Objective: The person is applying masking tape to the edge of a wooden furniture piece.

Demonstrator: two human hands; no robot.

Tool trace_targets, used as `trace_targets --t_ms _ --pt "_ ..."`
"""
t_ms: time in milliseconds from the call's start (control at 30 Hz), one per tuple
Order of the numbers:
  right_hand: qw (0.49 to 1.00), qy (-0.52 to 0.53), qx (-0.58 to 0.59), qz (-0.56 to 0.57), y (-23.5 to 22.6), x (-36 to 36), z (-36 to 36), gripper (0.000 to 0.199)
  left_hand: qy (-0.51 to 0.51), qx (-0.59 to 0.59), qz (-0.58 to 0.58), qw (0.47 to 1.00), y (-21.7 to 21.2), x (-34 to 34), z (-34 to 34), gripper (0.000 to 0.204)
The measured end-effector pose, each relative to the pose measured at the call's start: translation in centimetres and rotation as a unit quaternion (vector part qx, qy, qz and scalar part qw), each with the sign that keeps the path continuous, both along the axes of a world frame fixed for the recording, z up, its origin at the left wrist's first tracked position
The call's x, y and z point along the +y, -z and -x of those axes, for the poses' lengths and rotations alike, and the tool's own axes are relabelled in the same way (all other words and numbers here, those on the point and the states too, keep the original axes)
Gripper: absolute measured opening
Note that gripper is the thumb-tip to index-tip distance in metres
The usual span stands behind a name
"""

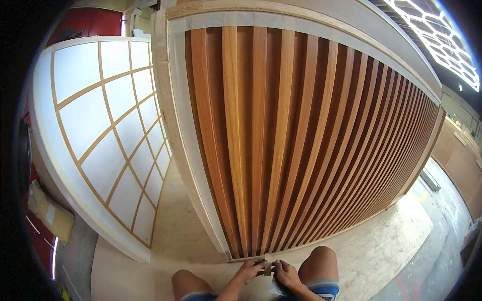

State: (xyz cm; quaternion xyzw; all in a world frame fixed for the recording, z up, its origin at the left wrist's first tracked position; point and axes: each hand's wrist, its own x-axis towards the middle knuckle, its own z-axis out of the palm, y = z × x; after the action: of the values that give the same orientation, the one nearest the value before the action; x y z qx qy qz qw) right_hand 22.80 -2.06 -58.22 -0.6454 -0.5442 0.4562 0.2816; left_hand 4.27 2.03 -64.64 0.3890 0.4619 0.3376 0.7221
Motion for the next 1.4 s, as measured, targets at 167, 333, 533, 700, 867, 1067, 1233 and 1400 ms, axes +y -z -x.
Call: trace_targets --t_ms 167,333,533,700,867,1067,1233,1400 --pt "0.998 0.046 0.012 -0.051 -4.1 -4.0 1.2 0.044 0.052 -0.108 -0.007 0.993 -1.6 -1.6 -1.5 0.034" --pt "0.991 0.115 0.059 -0.043 -4.2 -7.1 0.3 0.035 0.087 -0.177 0.038 0.980 -3.1 -3.3 -3.2 0.027" --pt "0.979 0.186 0.084 -0.013 -6.7 -12.3 1.7 0.038 0.160 -0.188 0.012 0.969 -4.5 -5.9 -3.5 0.024" --pt "0.973 0.221 0.064 0.000 -9.8 -16.2 1.2 0.036 0.160 -0.252 0.122 0.947 -6.6 -7.7 -5.3 0.031" --pt "0.976 0.213 -0.004 0.044 -10.3 -18.5 -0.4 0.035 0.059 -0.208 0.077 0.973 -6.7 -8.3 -6.7 0.045" --pt "0.967 0.015 -0.240 0.085 -17.3 -16.4 -3.3 0.043 0.143 -0.290 0.116 0.939 -7.9 -7.8 -8.2 0.065" --pt "0.941 -0.110 -0.306 0.094 -24.8 -12.1 -6.2 0.035 0.093 -0.434 0.132 0.886 -8.5 -6.1 -10.0 0.068" --pt "0.950 -0.078 -0.300 -0.016 -20.7 -8.4 -11.2 0.027 0.029 -0.415 0.150 0.897 -7.2 -5.1 -12.3 0.064"
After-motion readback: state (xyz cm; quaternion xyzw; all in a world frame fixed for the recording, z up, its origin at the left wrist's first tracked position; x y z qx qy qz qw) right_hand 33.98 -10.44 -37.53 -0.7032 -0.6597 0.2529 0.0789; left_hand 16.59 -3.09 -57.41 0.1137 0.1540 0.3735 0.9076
